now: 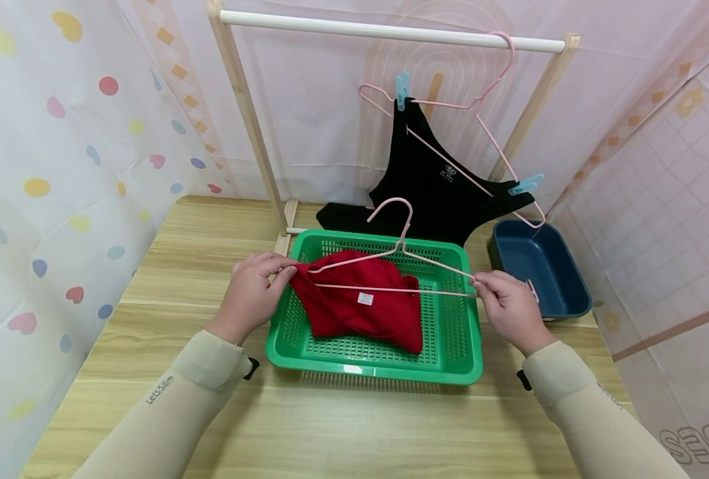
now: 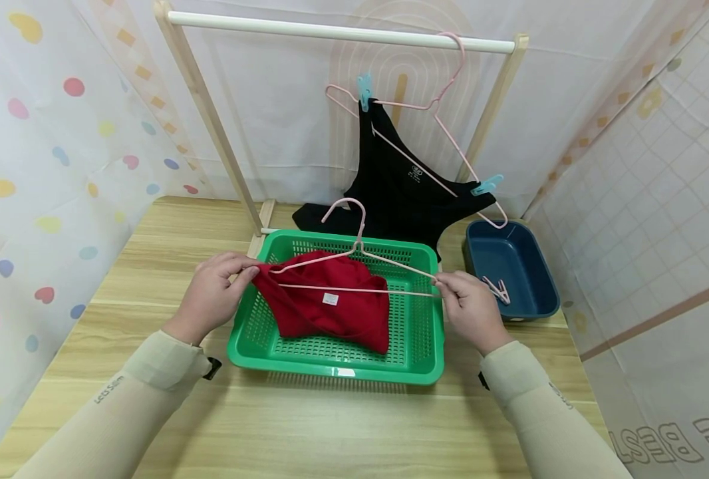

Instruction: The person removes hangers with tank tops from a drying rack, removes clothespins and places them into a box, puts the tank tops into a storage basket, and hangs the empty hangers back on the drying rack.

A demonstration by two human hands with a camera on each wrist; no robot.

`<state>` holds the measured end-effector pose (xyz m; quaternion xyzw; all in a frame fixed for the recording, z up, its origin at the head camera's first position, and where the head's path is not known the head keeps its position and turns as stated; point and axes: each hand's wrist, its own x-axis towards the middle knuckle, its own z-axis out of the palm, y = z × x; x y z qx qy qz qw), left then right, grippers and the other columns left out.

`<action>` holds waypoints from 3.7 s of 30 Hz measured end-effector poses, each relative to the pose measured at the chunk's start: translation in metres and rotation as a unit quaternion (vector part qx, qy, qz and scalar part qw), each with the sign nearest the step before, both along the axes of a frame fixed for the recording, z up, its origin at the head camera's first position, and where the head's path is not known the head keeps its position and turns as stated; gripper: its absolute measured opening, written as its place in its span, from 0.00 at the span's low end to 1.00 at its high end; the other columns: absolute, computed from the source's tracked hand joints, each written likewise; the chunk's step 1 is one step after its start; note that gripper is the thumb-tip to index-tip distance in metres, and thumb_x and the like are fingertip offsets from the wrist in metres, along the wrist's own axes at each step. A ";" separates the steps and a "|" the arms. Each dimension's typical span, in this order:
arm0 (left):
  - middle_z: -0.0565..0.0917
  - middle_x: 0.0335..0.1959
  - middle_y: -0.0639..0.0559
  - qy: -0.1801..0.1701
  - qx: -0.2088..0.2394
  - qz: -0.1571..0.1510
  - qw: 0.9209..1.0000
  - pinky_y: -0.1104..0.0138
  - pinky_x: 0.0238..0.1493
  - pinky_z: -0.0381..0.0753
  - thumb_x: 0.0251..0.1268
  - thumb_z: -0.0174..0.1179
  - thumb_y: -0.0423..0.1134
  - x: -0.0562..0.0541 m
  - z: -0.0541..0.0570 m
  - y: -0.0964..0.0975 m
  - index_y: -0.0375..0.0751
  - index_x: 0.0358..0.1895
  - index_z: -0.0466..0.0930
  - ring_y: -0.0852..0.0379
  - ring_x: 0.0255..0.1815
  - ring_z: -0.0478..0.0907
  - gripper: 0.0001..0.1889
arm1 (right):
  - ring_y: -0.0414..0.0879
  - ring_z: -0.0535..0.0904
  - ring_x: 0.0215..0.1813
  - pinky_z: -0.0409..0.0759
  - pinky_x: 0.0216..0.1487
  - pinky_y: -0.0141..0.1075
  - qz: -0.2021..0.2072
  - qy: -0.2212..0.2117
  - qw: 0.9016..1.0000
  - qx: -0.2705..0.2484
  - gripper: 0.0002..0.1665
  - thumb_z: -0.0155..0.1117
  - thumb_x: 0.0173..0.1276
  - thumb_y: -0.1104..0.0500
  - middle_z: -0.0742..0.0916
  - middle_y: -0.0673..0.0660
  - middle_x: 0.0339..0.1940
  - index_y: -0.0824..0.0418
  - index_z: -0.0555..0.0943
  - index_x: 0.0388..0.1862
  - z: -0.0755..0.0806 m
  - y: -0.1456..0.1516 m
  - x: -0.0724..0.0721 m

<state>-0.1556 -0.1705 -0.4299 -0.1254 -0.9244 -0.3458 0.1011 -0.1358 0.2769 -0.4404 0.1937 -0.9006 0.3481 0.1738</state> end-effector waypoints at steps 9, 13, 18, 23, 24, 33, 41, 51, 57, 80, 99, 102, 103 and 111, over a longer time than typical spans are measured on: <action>0.90 0.52 0.44 -0.006 -0.006 0.009 1.000 0.39 0.69 0.62 0.81 0.58 0.40 0.000 -0.001 -0.001 0.42 0.53 0.90 0.40 0.61 0.81 0.12 | 0.33 0.77 0.35 0.71 0.39 0.36 -0.015 0.008 1.000 0.004 0.07 0.65 0.74 0.71 0.88 0.57 0.32 0.66 0.89 0.43 0.003 0.003 0.002; 0.90 0.52 0.43 -0.006 -0.006 0.015 1.000 0.39 0.68 0.62 0.81 0.58 0.40 0.000 -0.001 -0.001 0.42 0.53 0.90 0.40 0.61 0.81 0.11 | 0.32 0.75 0.34 0.71 0.36 0.29 -0.010 0.016 1.000 -0.002 0.08 0.65 0.73 0.72 0.88 0.55 0.32 0.66 0.89 0.43 0.004 0.004 0.001; 0.90 0.53 0.42 -0.009 -0.005 0.021 1.000 0.38 0.69 0.62 0.81 0.58 0.38 0.000 -0.002 -0.001 0.41 0.53 0.89 0.38 0.62 0.81 0.11 | 0.33 0.73 0.32 0.69 0.32 0.25 -0.008 0.029 1.000 -0.008 0.08 0.65 0.72 0.73 0.87 0.55 0.32 0.67 0.89 0.42 0.003 0.007 -0.001; 0.90 0.53 0.42 -0.009 -0.004 0.027 1.000 0.38 0.69 0.62 0.81 0.58 0.38 -0.001 -0.004 -0.002 0.42 0.53 0.90 0.38 0.62 0.81 0.11 | 0.34 0.70 0.29 0.67 0.29 0.26 -0.011 0.034 0.999 -0.013 0.07 0.65 0.72 0.73 0.86 0.55 0.30 0.67 0.89 0.42 0.003 0.008 -0.001; 0.90 0.53 0.42 -0.008 -0.004 0.029 1.000 0.38 0.69 0.62 0.81 0.58 0.38 -0.001 -0.004 -0.002 0.42 0.53 0.90 0.38 0.62 0.81 0.11 | 0.34 0.70 0.29 0.67 0.29 0.26 -0.014 0.034 0.999 -0.013 0.07 0.66 0.72 0.73 0.86 0.55 0.30 0.66 0.89 0.41 0.003 0.008 -0.002; 0.92 0.50 0.42 0.002 -0.008 0.048 0.999 0.39 0.66 0.67 0.80 0.58 0.37 -0.002 -0.008 -0.003 0.43 0.53 0.89 0.37 0.59 0.83 0.11 | 0.34 0.70 0.29 0.67 0.29 0.26 -0.028 0.039 0.999 -0.012 0.06 0.66 0.72 0.72 0.85 0.54 0.29 0.67 0.89 0.41 0.003 0.011 -0.003; 0.92 0.48 0.42 0.001 -0.007 0.053 0.999 0.40 0.64 0.68 0.80 0.59 0.37 -0.003 -0.009 -0.004 0.43 0.52 0.89 0.36 0.56 0.85 0.10 | 0.34 0.70 0.29 0.67 0.30 0.25 -0.033 0.038 0.999 -0.010 0.06 0.66 0.72 0.72 0.86 0.56 0.30 0.67 0.89 0.42 0.005 0.011 -0.003; 0.93 0.45 0.43 -0.016 -0.017 0.056 0.998 0.41 0.63 0.67 0.80 0.59 0.38 -0.003 -0.009 -0.004 0.43 0.52 0.90 0.37 0.54 0.85 0.10 | 0.34 0.72 0.31 0.69 0.33 0.24 -0.034 0.040 0.998 -0.015 0.06 0.66 0.72 0.72 0.87 0.59 0.31 0.67 0.89 0.42 0.004 0.013 -0.004; 0.93 0.43 0.43 -0.024 -0.026 0.062 0.997 0.43 0.61 0.66 0.80 0.58 0.40 -0.003 -0.007 -0.004 0.43 0.52 0.90 0.36 0.54 0.85 0.11 | 0.33 0.72 0.31 0.69 0.33 0.24 -0.034 0.050 0.998 -0.021 0.07 0.66 0.71 0.73 0.87 0.59 0.31 0.68 0.89 0.41 0.004 0.014 -0.005; 0.92 0.46 0.41 -0.045 -0.046 0.061 0.996 0.41 0.62 0.64 0.81 0.58 0.41 -0.005 -0.009 -0.003 0.41 0.53 0.89 0.36 0.59 0.83 0.13 | 0.33 0.72 0.33 0.69 0.35 0.23 -0.043 0.056 0.997 -0.028 0.06 0.66 0.71 0.73 0.88 0.59 0.32 0.67 0.89 0.41 0.007 0.016 -0.005; 0.89 0.57 0.42 -0.063 -0.053 0.047 0.995 0.43 0.59 0.64 0.81 0.58 0.44 -0.003 -0.012 -0.003 0.45 0.54 0.90 0.37 0.64 0.81 0.13 | 0.32 0.70 0.30 0.66 0.30 0.25 -0.064 0.036 0.996 -0.045 0.07 0.63 0.76 0.70 0.86 0.58 0.31 0.66 0.88 0.40 0.009 0.014 -0.003; 0.87 0.60 0.42 -0.071 -0.050 0.041 0.995 0.44 0.57 0.64 0.82 0.57 0.46 -0.003 -0.012 -0.003 0.45 0.58 0.88 0.39 0.65 0.81 0.15 | 0.32 0.69 0.29 0.66 0.30 0.25 -0.067 0.038 0.996 -0.046 0.07 0.63 0.76 0.70 0.86 0.59 0.30 0.66 0.88 0.41 0.009 0.014 -0.004; 0.87 0.61 0.42 -0.075 -0.049 0.038 0.995 0.45 0.56 0.64 0.82 0.57 0.46 -0.003 -0.012 -0.003 0.45 0.60 0.88 0.39 0.64 0.81 0.16 | 0.32 0.69 0.29 0.66 0.30 0.25 -0.068 0.039 0.996 -0.046 0.07 0.63 0.76 0.70 0.86 0.59 0.30 0.66 0.88 0.41 0.009 0.013 -0.004; 0.78 0.72 0.40 -0.113 -0.054 0.007 0.992 0.38 0.66 0.65 0.80 0.59 0.50 0.000 -0.011 -0.004 0.44 0.72 0.77 0.38 0.71 0.76 0.25 | 0.30 0.71 0.32 0.68 0.33 0.23 -0.077 0.034 0.995 -0.048 0.07 0.63 0.76 0.70 0.86 0.59 0.31 0.67 0.88 0.41 0.007 0.012 -0.004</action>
